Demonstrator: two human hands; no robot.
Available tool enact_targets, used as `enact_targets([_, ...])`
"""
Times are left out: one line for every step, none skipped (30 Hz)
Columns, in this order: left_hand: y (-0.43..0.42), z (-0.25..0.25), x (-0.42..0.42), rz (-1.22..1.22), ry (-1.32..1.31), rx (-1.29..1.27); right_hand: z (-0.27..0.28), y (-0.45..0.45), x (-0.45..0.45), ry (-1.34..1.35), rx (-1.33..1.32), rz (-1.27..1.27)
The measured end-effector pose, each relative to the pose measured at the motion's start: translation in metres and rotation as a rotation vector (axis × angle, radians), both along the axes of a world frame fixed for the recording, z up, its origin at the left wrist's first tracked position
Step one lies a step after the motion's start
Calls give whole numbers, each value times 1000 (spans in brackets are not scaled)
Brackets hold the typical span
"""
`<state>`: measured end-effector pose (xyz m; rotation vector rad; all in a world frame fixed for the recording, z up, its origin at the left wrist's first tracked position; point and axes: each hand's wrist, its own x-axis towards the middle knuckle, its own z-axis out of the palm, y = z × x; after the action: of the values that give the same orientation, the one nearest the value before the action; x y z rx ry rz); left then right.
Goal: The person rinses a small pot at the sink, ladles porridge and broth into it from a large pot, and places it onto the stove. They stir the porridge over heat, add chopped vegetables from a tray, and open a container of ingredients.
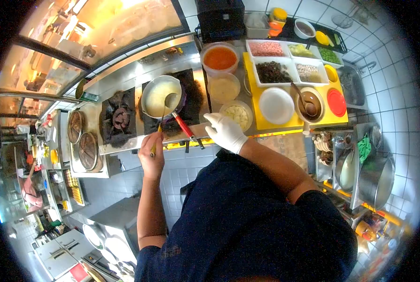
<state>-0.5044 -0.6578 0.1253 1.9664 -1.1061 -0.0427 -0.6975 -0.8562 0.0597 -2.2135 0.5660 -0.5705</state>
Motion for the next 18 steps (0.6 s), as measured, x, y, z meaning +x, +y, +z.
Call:
enact_targets([4, -6, 3, 60, 73, -7, 3, 2, 1, 28, 16, 17])
enact_targets([8, -14, 7, 120, 146, -13, 5, 5, 3, 56, 32, 35])
enact_targets([9, -28, 11, 180, 311, -129, 1, 8, 5, 52, 35, 47])
enact_targets([9, -34, 16, 198, 279, -116, -3, 10, 9, 49, 37, 57])
enact_targets([9, -39, 22, 216, 248, -103, -6, 13, 12, 46, 39, 68])
enact_targets([10, -45, 26, 236, 219, -90, -9, 14, 12, 64, 43, 75])
enact_targets([10, -49, 29, 245, 196, -106, -2, 16, 12, 81, 46, 82])
enact_targets([10, -54, 33, 254, 172, -122, 2, 17, 13, 98, 48, 89])
enact_targets([9, -59, 36, 263, 149, -138, 0, 18, 13, 63, 67, 90])
enact_targets([6, -58, 37, 271, 165, -142, -4, 18, 11, 28, 86, 91])
enact_targets([2, -56, 37, 279, 181, -145, -7, 17, 8, -7, 106, 92])
enact_targets([0, -55, 37, 285, 197, -147, -10, 16, 5, -11, 65, 92])
enact_targets([1, -55, 37, 231, 78, -107, -8, 13, 1, -16, 25, 91])
enact_targets([0, -55, 36, 174, -39, -67, -5, 12, -1, -20, -16, 89])
enact_targets([-1, -55, 36, 114, -157, -29, -2, 13, -8, 13, 33, 61])
enact_targets([2, -53, 33, 82, -190, 22, -2, 14, -12, 31, 20, 68])
enact_targets([6, -51, 27, 30, -218, 59, -1, 11, -21, 57, -3, 52])
enact_targets([7, -52, 18, -34, -242, 87, 2, 6, -35, 90, -30, 24])
